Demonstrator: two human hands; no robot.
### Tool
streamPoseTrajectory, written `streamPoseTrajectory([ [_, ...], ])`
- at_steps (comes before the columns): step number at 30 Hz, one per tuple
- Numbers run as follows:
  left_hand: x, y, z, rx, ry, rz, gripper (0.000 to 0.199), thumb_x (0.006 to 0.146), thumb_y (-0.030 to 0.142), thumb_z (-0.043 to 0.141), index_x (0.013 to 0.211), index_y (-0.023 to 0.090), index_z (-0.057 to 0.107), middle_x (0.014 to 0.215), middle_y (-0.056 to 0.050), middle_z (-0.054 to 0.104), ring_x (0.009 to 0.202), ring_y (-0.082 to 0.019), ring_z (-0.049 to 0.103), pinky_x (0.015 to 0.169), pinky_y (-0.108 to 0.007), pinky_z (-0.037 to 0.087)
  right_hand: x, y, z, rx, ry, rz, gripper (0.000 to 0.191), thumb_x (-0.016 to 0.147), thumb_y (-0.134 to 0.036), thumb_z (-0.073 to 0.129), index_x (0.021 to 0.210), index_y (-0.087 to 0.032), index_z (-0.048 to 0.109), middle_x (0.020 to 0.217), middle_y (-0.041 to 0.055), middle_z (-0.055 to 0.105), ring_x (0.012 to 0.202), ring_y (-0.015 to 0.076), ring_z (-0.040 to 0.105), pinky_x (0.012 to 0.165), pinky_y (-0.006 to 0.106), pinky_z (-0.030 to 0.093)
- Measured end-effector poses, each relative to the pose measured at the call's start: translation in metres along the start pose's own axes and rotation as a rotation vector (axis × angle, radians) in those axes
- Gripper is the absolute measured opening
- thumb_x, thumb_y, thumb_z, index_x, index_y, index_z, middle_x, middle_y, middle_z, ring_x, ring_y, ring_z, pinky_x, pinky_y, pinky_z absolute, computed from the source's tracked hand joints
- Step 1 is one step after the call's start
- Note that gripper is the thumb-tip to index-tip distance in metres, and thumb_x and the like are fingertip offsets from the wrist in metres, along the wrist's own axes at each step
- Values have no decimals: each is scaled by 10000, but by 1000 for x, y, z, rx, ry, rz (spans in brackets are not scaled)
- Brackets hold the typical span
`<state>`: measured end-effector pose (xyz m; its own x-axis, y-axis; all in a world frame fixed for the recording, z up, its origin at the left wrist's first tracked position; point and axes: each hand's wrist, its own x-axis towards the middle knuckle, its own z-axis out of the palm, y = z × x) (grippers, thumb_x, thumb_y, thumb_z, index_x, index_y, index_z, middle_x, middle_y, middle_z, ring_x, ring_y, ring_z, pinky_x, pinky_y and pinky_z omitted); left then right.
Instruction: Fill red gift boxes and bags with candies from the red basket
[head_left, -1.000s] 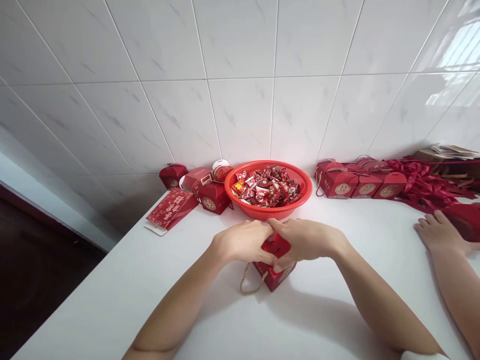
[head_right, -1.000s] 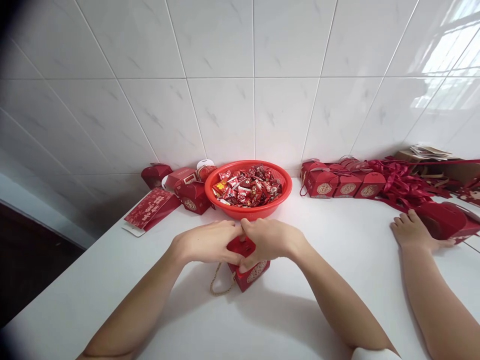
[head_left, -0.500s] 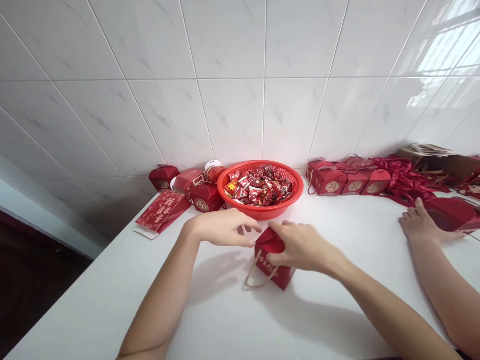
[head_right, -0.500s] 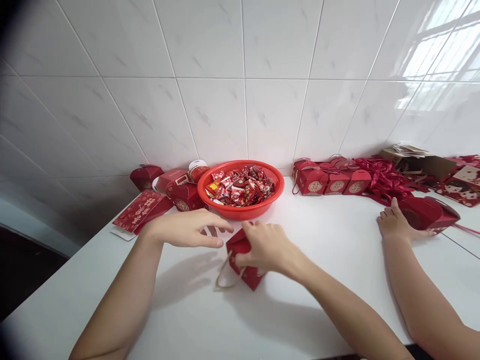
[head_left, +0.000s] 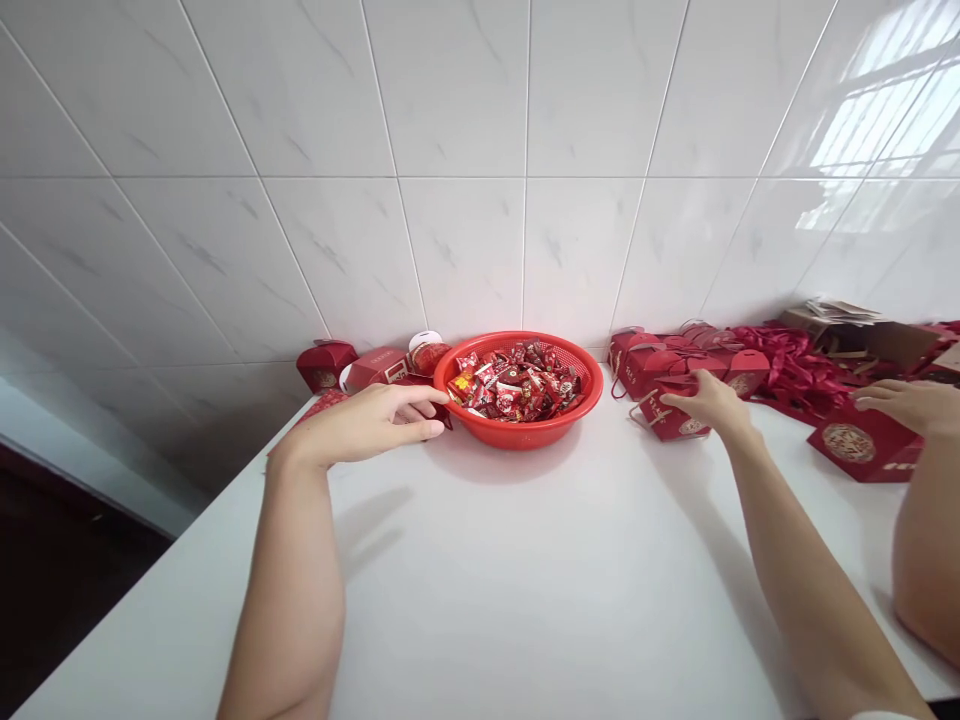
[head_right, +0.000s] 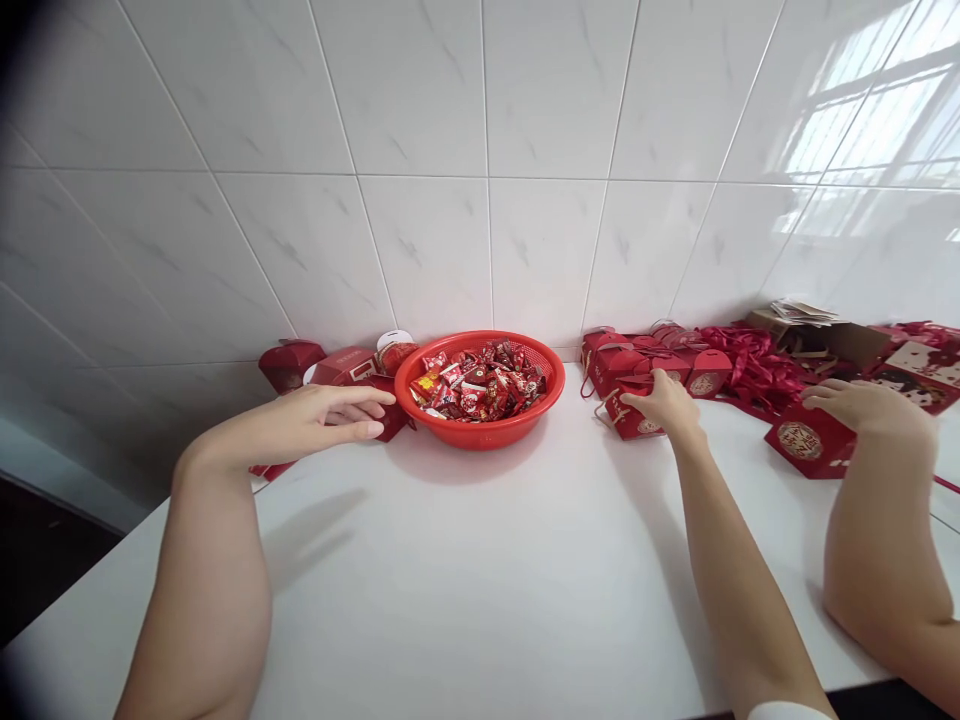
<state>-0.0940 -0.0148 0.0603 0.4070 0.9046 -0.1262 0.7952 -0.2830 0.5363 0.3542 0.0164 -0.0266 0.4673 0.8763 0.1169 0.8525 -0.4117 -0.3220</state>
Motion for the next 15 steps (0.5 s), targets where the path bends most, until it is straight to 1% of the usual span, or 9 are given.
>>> streamPoseTrajectory([
  [2, -1, -4, -3, -11, 35, -24, 613, 828, 587, 604, 1359, 282, 585, 1170, -24, 737, 1127, -233, 666, 965, -301, 542, 2, -3, 12, 31, -21, 41, 698, 863, -517, 538, 1412, -100, 429, 1347, 262, 552, 1237, 412, 532, 877, 451, 467],
  [4, -2, -5, -5, -4, 77, -41, 610, 816, 591, 612, 1339, 279, 601, 1139, -22, 747, 1114, -241, 672, 964, -305, 545, 1, -6, 19, 70, -10, 84, 710, 883, -549, 500, 1427, -102, 406, 1379, 275, 509, 1290, 419, 487, 917, 469, 455],
  [7, -2, -6, -7, 18, 110, -49, 614, 802, 609, 615, 1320, 280, 617, 1143, -23, 745, 1109, -247, 674, 969, -312, 546, 3, -9, 28, 123, 48, 130, 747, 876, -601, 491, 1426, -105, 397, 1418, 301, 436, 1329, 433, 437, 962, 491, 433],
  [9, -1, -8, -7, 24, 147, -43, 618, 791, 624, 619, 1310, 289, 628, 1198, -27, 726, 1119, -253, 669, 965, -319, 550, 8, -8, 36, 160, 97, 162, 785, 845, -642, 514, 1412, -111, 407, 1434, 307, 400, 1337, 442, 414, 991, 517, 411],
  [11, 1, -13, -7, 27, 243, -17, 601, 785, 626, 619, 1287, 296, 648, 1279, -31, 687, 1146, -263, 655, 971, -330, 548, 16, -6, 47, 197, 149, 204, 820, 799, -672, 548, 1387, -114, 424, 1430, 308, 390, 1330, 459, 402, 1006, 565, 389],
  [13, 4, -20, -8, 36, 389, 8, 567, 789, 608, 614, 1255, 290, 670, 1326, -33, 657, 1171, -277, 636, 1001, -352, 529, 23, -5, 56, 228, 207, 228, 834, 769, -667, 574, 1376, -116, 422, 1432, 308, 384, 1335, 479, 381, 1012, 627, 362],
  [15, 6, -27, -10, 42, 561, -1, 530, 792, 574, 613, 1223, 274, 685, 1319, -39, 655, 1176, -286, 625, 1042, -382, 498, 27, -7, 60, 225, 283, 172, 837, 772, -632, 578, 1389, -98, 390, 1462, 330, 342, 1362, 506, 332, 1010, 688, 324],
])
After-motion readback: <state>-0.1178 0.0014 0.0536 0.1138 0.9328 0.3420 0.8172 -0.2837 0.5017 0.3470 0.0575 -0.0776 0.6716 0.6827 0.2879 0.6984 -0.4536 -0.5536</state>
